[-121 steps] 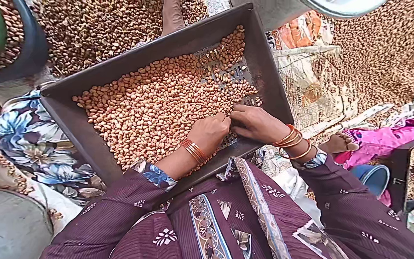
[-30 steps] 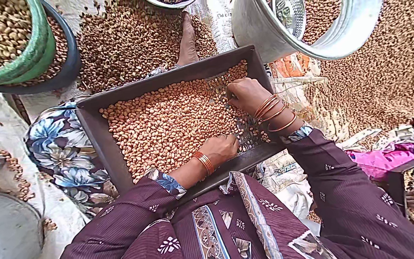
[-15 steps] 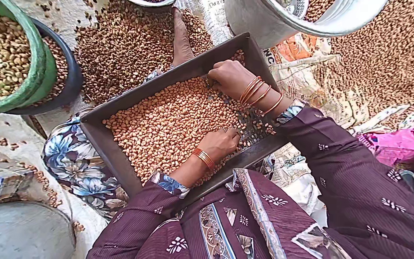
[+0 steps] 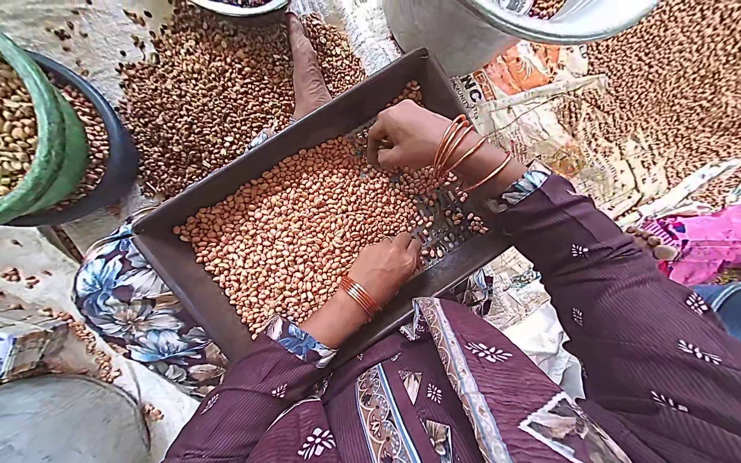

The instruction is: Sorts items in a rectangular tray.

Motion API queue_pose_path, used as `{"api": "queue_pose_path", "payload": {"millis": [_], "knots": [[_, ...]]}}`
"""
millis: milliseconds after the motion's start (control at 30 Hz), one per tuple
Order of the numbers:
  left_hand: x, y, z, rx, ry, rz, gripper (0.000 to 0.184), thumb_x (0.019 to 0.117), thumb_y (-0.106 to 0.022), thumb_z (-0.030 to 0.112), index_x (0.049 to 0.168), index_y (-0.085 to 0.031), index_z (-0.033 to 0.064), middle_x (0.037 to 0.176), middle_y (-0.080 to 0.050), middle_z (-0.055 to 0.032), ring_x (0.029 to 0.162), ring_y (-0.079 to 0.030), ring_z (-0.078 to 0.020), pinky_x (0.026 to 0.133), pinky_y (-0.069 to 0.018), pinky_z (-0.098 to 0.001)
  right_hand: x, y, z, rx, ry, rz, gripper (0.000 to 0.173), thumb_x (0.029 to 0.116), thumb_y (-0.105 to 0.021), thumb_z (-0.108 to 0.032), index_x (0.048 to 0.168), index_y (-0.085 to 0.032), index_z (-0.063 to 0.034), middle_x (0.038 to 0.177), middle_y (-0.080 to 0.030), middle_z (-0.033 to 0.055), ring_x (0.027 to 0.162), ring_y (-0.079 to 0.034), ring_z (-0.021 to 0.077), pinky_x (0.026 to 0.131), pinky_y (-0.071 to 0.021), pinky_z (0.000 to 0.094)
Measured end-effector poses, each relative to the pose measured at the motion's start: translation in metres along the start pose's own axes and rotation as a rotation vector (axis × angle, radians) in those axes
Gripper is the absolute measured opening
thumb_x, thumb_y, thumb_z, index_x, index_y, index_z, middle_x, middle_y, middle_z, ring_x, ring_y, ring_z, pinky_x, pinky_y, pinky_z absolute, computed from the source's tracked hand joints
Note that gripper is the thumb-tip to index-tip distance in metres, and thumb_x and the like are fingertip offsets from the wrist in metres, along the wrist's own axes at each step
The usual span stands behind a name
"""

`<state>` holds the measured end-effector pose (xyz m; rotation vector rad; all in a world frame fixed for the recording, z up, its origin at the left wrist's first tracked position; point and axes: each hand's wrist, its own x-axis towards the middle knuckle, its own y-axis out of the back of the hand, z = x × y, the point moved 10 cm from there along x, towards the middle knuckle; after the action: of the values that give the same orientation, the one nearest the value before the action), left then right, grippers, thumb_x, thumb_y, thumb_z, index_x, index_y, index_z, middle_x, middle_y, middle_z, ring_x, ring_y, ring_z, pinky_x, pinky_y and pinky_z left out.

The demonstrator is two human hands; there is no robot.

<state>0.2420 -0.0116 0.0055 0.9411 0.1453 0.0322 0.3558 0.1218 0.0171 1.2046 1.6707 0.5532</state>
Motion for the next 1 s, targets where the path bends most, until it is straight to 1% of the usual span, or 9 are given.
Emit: {"api": "queue_pose_path", "payload": {"millis": [100,200,300,400,500,600,733,833,1000], "knots": [[-0.005,0.027,-0.017,-0.417,0.038,0.180,0.021,0.0974,-0.062,0.021,0.093,-0.070,0.0015,0.080,-0.064,-0.0101,0.066,-0.062,-0.0211,0.059,-0.0537,-0.0372,-0.016,0.013,-0.010,0.001,0.055,0.065,0.014,0.0936,-0.067,-0.013,0.102,-0.077,-0.0061,0.098,-0.072,0.0121,0.094,-0.069,0.0282,0.084,-0.0527,0.0511],[-0.015,0.044,-0.051,-0.972,0.209,0.317,0.028,0.0977,-0.037,0.016,0.085,-0.061,0.0114,0.059,-0.044,0.0054,0.047,-0.039,-0.0028,0.044,-0.0310,-0.0189,-0.046,0.029,-0.057,-0.003,0.235,0.196,0.013,0.0914,-0.063,-0.008,0.097,-0.074,-0.0058,0.095,-0.069,0.0112,0.092,-0.067,0.0251,0.080,-0.0524,0.0440],[-0.026,0.044,-0.079,-1.442,0.459,0.402,0.048,0.1090,-0.018,0.028,0.089,-0.060,0.0198,0.065,-0.060,0.0101,0.051,-0.048,0.0036,0.045,-0.0363,-0.0117,-0.074,0.036,-0.102,0.103,0.448,0.275,0.012,0.0916,-0.068,-0.011,0.101,-0.073,-0.0063,0.093,-0.066,0.0078,0.083,-0.066,0.0178,0.074,-0.0546,0.0352],[-0.025,0.042,-0.085,-1.643,0.516,0.355,0.053,0.1125,-0.018,0.039,0.093,-0.061,0.0160,0.070,-0.065,0.0040,0.048,-0.047,0.0013,0.041,-0.0346,-0.0121,-0.080,0.036,-0.101,0.090,0.425,0.315,0.019,0.0940,-0.071,-0.016,0.111,-0.072,-0.0076,0.102,-0.068,0.0092,0.086,-0.070,0.0188,0.077,-0.0594,0.0378],[-0.027,0.066,-0.093,-1.363,0.392,0.412,0.045,0.1133,-0.033,0.027,0.085,-0.064,0.0119,0.066,-0.059,0.0081,0.045,-0.041,0.0032,0.041,-0.0324,-0.0118,-0.072,0.019,-0.067,-0.055,0.268,0.274,0.011,0.0952,-0.068,-0.012,0.102,-0.074,-0.0050,0.095,-0.068,0.0130,0.085,-0.069,0.0281,0.075,-0.0548,0.0468],[-0.036,0.099,-0.099,-0.769,0.270,0.506,0.033,0.1088,-0.050,0.025,0.089,-0.072,0.0111,0.062,-0.056,0.0105,0.049,-0.043,0.0032,0.047,-0.0353,-0.0143,-0.067,-0.019,-0.033,-0.176,0.110,0.083,0.012,0.0978,-0.065,-0.014,0.097,-0.073,-0.0061,0.097,-0.069,0.0142,0.089,-0.069,0.0339,0.072,-0.0533,0.0532],[-0.035,0.101,-0.077,-0.066,0.043,0.366,0.025,0.1048,-0.058,0.024,0.107,-0.078,0.0084,0.093,-0.077,-0.0097,0.081,-0.075,-0.0232,0.075,-0.0590,-0.0431,-0.067,-0.041,-0.023,-0.279,0.090,0.138,0.015,0.0996,-0.059,-0.012,0.097,-0.070,-0.0023,0.096,-0.067,0.0186,0.085,-0.070,0.0391,0.062,-0.0523,0.0542],[-0.031,0.084,-0.071,0.144,-0.008,0.271,0.022,0.1026,-0.062,0.019,0.115,-0.077,0.0075,0.089,-0.074,-0.0158,0.075,-0.073,-0.0358,0.062,-0.0565,-0.0520,-0.068,-0.042,-0.026,-0.332,0.118,0.195,0.013,0.0982,-0.058,-0.005,0.098,-0.069,0.0005,0.095,-0.067,0.0200,0.085,-0.070,0.0398,0.061,-0.0528,0.0527],[-0.029,0.076,-0.069,0.221,-0.003,0.271,0.017,0.1017,-0.062,0.015,0.107,-0.075,0.0055,0.089,-0.072,-0.0162,0.076,-0.072,-0.0369,0.059,-0.0560,-0.0507,-0.070,-0.050,-0.028,-0.338,0.092,0.080,0.008,0.0954,-0.060,0.000,0.094,-0.068,0.0005,0.096,-0.067,0.0185,0.085,-0.070,0.0378,0.062,-0.0533,0.0517]]}}
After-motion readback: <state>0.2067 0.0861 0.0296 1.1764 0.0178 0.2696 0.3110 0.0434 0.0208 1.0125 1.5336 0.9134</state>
